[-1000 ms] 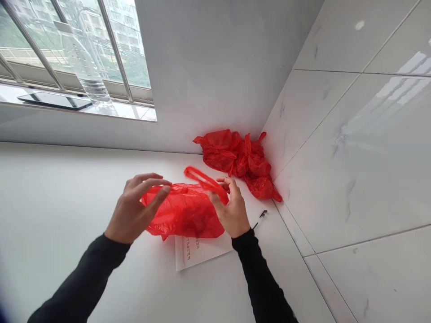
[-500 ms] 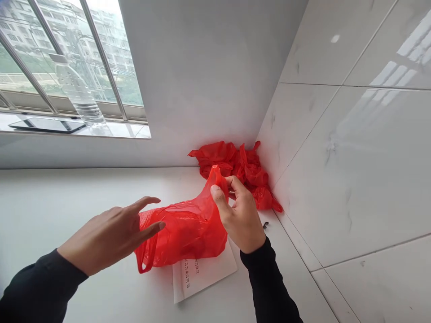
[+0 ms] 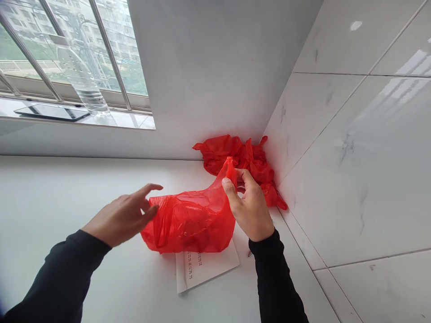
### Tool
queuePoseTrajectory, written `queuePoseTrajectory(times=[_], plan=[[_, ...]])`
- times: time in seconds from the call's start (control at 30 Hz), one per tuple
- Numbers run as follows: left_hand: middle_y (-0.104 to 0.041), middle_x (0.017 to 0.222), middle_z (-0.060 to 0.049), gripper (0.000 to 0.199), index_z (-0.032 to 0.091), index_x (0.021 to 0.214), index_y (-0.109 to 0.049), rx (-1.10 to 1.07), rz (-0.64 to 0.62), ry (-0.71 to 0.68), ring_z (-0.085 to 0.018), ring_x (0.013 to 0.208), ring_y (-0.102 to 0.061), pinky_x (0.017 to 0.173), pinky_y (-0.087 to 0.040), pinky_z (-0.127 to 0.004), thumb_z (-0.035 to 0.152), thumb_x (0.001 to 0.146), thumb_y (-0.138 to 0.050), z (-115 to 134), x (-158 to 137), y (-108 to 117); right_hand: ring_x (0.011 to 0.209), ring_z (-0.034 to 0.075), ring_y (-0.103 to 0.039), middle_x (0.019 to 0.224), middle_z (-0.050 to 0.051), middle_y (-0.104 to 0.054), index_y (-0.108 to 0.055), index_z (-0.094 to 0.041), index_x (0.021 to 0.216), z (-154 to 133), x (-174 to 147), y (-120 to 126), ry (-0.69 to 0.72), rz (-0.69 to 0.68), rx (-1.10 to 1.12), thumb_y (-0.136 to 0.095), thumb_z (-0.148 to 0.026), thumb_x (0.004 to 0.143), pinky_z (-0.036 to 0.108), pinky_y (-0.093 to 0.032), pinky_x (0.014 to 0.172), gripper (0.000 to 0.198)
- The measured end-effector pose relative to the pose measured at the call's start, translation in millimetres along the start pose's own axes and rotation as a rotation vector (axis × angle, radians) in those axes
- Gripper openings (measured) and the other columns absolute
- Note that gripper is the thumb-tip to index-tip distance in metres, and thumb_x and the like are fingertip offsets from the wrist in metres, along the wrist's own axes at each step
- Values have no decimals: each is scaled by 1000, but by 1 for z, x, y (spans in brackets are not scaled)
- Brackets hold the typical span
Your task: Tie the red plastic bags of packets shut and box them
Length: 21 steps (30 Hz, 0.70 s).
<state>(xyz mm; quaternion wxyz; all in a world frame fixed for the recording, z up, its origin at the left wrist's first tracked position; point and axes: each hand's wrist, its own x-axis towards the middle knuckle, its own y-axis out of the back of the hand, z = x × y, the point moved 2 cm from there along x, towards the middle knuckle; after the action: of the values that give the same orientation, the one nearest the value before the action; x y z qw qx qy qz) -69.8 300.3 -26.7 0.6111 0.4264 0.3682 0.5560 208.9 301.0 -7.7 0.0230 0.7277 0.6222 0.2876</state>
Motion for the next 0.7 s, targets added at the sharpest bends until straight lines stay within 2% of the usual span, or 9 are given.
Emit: queuePoseTrajectory(times=[0.07,0.17,0.27,0.37,0.47,0.5,0.57,0.63,0.7], plan=[[-74,79,-4,48,27,129,-53,-88,45,37,-27,69,-68,61,-45,-35,45,86,-46,-3,3,1,95,23,-64,104,4,-69,-61,-24,112,2,-1,1,-8,-22,1,-63,-49,93,41,-50,87,31],[-72,71,-2,65,27,139,-46,-65,-44,49,-29,69,-66,64,-46,-38,62,84,-48,-4,2,-1,101,23,-64,112,4,-68,-61,-25,117,4,1,4,4,-12,14,-63,-48,93,42,-51,91,33],[-68,65,-2,66,22,145,-42,-17,-90,9,-29,65,-63,63,-45,-39,51,86,-47,-1,1,-3,105,23,-64,116,5,-67,-63,-26,117,-2,-2,8,30,23,35,-65,-44,93,43,-52,94,30],[-66,67,1,59,24,143,-42,-240,-8,-51,-22,60,-60,60,-47,-34,38,86,-46,5,1,1,107,22,-62,116,4,-65,-64,-28,118,-27,-18,15,128,147,108,-67,-34,92,42,-52,95,26],[-59,70,3,54,31,139,-46,-498,39,-59,-16,51,-53,50,-46,-28,40,86,-54,12,-3,9,97,22,-63,110,3,-63,-66,-32,113,-63,-47,16,331,301,266,-65,-22,92,43,-55,90,23],[-56,69,4,53,32,138,-47,-570,31,-65,-15,50,-51,47,-45,-26,41,87,-55,15,-5,12,91,23,-64,103,3,-64,-67,-34,109,-72,-54,13,369,256,316,-62,-22,94,44,-56,86,20],[-54,69,4,49,33,137,-48,-695,-18,-97,-15,52,-53,45,-46,-25,42,89,-56,21,-10,17,91,24,-65,96,3,-67,-68,-35,107,-78,-60,-2,391,-5,300,-53,-21,99,43,-57,82,22],[-57,69,2,47,32,137,-49,-784,-81,-131,-17,55,-58,44,-47,-26,45,92,-54,27,-17,23,97,23,-66,104,3,-68,-66,-31,113,-68,-55,-21,360,-317,150,-48,-15,99,40,-57,84,28],[-59,65,1,45,32,134,-54,-791,-105,-158,-17,52,-58,42,-47,-25,48,92,-54,32,-24,28,96,21,-66,106,4,-67,-63,-26,113,-48,-45,-34,290,-481,-22,-45,-10,98,38,-56,83,28]])
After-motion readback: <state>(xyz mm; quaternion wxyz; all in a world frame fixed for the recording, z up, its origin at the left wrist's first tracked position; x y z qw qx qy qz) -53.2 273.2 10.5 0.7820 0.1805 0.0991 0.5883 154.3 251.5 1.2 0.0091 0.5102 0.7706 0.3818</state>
